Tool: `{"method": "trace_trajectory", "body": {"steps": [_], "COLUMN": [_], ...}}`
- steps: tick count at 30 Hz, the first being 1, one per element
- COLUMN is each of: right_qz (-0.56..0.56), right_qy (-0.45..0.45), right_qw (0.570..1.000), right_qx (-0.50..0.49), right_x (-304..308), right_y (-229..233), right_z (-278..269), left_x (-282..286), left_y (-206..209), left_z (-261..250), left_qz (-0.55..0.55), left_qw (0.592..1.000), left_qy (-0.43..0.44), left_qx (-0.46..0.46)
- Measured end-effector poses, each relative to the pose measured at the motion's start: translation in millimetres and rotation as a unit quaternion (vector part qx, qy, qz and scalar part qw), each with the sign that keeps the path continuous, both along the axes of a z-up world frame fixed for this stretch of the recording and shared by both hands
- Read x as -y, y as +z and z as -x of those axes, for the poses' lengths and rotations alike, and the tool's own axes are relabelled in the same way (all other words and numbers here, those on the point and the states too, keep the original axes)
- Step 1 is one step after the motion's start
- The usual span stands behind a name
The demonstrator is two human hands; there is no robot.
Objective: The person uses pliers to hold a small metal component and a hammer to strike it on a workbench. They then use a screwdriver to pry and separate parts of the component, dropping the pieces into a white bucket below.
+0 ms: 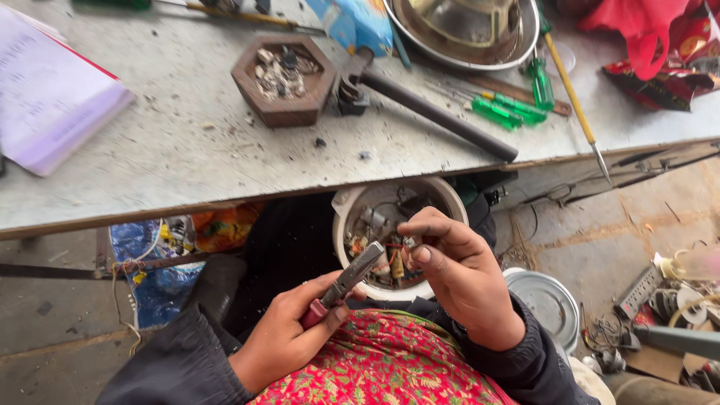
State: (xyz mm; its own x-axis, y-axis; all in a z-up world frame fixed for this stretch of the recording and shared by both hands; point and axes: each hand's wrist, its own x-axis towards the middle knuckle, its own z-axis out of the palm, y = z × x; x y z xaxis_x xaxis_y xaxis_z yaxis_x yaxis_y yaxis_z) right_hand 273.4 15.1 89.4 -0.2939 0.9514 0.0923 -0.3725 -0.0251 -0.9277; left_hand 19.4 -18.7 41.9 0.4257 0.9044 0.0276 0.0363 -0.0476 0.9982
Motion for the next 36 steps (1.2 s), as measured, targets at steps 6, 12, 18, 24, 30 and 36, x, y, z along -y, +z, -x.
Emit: {"method": "trace_trajectory", "body": {"steps": [6,12,18,24,30,36], "right_qz": [0.090,0.147,0.241,0.231,0.151,0.112], "right_qy": [0.024,0.062,0.113,0.103,0.102,0.079], "right_qw": [0.987,0.985,0.963,0.967,0.981,0.989], "right_qx": [-0.133,-0.071,-0.040,-0.031,0.065,0.061], "right_x": [16.2,19.3,23.2,28.6,32.9,33.6], "right_y": [-9.4,-23.4,-46.7,-52.3,-49.4,-42.5], "right_z": [-9.6,-6.5,11.7,21.0,21.5,25.6], "left_x": [12.1,24.8,25.7,23.7,23.3,25.6], "left_y": [4.5,-2.4,-3.7,0.0,3.7,-4.3], "left_z": [-6.3,-11.2,-6.5,-3.0,-2.1,-1.4], "left_qz": [0.045,0.051,0.080,0.075,0.089,0.127], "left_qw": [0.999,0.990,0.975,0.986,0.985,0.975], "left_qy": [0.004,0.054,0.102,0.095,0.099,0.097], "left_qx": [0.004,0.123,0.181,0.115,0.108,0.154]}}
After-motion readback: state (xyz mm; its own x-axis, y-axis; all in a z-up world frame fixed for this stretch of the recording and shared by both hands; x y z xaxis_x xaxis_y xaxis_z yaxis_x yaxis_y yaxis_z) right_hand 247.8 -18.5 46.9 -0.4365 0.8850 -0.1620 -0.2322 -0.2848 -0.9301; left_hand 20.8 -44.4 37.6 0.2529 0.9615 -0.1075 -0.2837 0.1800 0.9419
